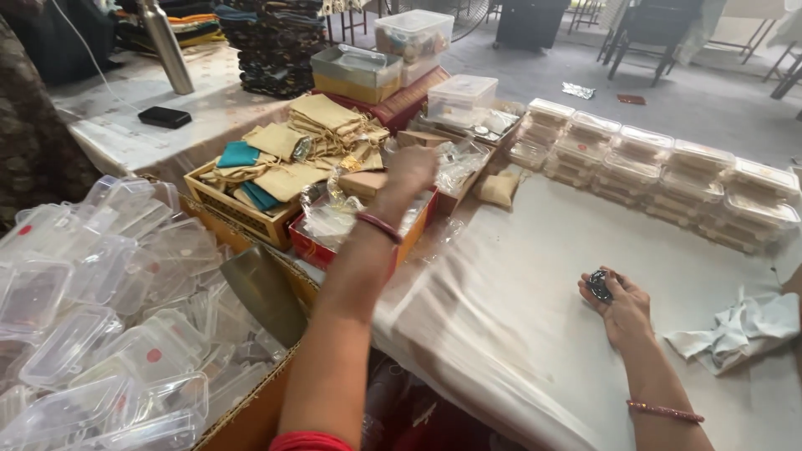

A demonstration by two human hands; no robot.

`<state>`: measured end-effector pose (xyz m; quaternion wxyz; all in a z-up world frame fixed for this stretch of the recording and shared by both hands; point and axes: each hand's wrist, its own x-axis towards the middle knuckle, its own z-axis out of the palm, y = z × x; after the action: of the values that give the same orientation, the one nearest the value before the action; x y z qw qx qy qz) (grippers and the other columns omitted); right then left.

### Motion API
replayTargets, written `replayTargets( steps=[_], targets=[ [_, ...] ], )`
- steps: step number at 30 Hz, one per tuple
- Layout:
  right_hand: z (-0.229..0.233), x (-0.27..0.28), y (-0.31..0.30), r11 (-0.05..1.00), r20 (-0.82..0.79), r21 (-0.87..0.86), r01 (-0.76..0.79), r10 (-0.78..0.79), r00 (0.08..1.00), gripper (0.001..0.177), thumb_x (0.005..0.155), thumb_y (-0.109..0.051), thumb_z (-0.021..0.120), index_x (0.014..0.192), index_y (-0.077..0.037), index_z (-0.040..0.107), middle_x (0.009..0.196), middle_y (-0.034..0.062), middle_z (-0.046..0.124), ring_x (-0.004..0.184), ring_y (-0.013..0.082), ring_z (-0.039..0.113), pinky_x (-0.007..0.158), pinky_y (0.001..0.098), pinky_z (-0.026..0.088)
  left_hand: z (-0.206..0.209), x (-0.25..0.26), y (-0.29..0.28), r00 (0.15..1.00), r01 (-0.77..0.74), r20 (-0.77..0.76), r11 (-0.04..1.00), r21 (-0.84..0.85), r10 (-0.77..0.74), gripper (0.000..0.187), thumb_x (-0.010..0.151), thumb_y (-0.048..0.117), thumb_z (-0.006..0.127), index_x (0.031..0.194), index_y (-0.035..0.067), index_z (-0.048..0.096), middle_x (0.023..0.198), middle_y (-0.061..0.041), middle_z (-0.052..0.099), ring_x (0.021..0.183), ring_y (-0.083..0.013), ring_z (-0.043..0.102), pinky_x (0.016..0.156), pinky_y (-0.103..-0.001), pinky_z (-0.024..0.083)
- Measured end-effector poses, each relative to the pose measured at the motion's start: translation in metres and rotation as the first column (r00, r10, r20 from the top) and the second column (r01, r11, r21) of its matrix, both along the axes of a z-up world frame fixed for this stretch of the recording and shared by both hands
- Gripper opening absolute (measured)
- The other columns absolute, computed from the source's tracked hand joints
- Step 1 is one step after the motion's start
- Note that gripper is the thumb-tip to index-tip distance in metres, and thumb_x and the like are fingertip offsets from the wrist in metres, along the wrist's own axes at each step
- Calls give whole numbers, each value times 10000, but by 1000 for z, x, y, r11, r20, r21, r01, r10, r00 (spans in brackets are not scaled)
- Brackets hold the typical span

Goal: The person cleans a black beaded bracelet with a white cloth, then places it into a small beige pouch. They proceed to wipe the inside of a clear plastic container with the cloth and place the pouch inside. The workspace is cluttered with boxes of jewelry and packaging materials.

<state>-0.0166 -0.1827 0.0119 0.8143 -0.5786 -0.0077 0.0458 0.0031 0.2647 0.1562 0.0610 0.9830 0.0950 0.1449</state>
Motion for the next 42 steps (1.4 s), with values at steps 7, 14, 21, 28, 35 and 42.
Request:
replayTargets(
  steps=[7,14,21,28,35,42],
  targets=[
    [-8,3,-2,1000,19,-6,-23,23,1000,305,1116,-179,449,1309,50,510,1175,259,654,1025,336,698,912,402,623,58,-97,29,898,-28,-439,991,-130,-32,276,801,98,862,1066,145,804,1111,-31,751,981,-164,684,910,-335,577],
    [-6,2,1,999,27,-46,-18,20,999,312,1105,-168,460,1318,54,511,1169,255,654,1015,335,704,892,411,628,35,-100,27,898,93,-422,991,-98,-126,291,826,-33,727,966,199,834,1091,-7,790,982,-164,726,882,-326,591],
    [-3,1,1,997,8,-69,-26,26,1000,316,1097,-180,475,1317,42,527,1161,249,665,1002,328,707,871,405,628,8,-80,34,899,230,-398,971,71,-184,319,818,-30,713,936,240,836,1124,-9,759,1057,-210,701,926,-360,553],
    [-3,0,2,997,4,-74,-25,25,1000,325,1097,-195,483,1319,36,534,1150,239,674,992,320,709,860,401,629,21,-99,15,906,293,-401,888,355,-138,230,815,98,798,1006,227,803,1200,-31,668,1140,-217,661,942,-397,544],
    [-1,-1,2,995,0,-91,-29,29,1000,330,1096,-193,472,1330,34,521,1153,238,674,995,317,707,856,393,628,29,-105,6,878,316,-471,838,444,-82,257,872,145,768,1106,252,770,1289,-27,560,1144,-208,659,943,-390,562],
    [2,-1,4,994,5,-101,-31,32,999,333,1098,-189,467,1334,42,515,1147,240,674,990,314,708,854,392,628,43,-120,4,900,283,-418,894,348,-122,183,998,226,621,1156,239,711,1245,-55,566,1113,-200,650,962,-385,557]
  ],
)
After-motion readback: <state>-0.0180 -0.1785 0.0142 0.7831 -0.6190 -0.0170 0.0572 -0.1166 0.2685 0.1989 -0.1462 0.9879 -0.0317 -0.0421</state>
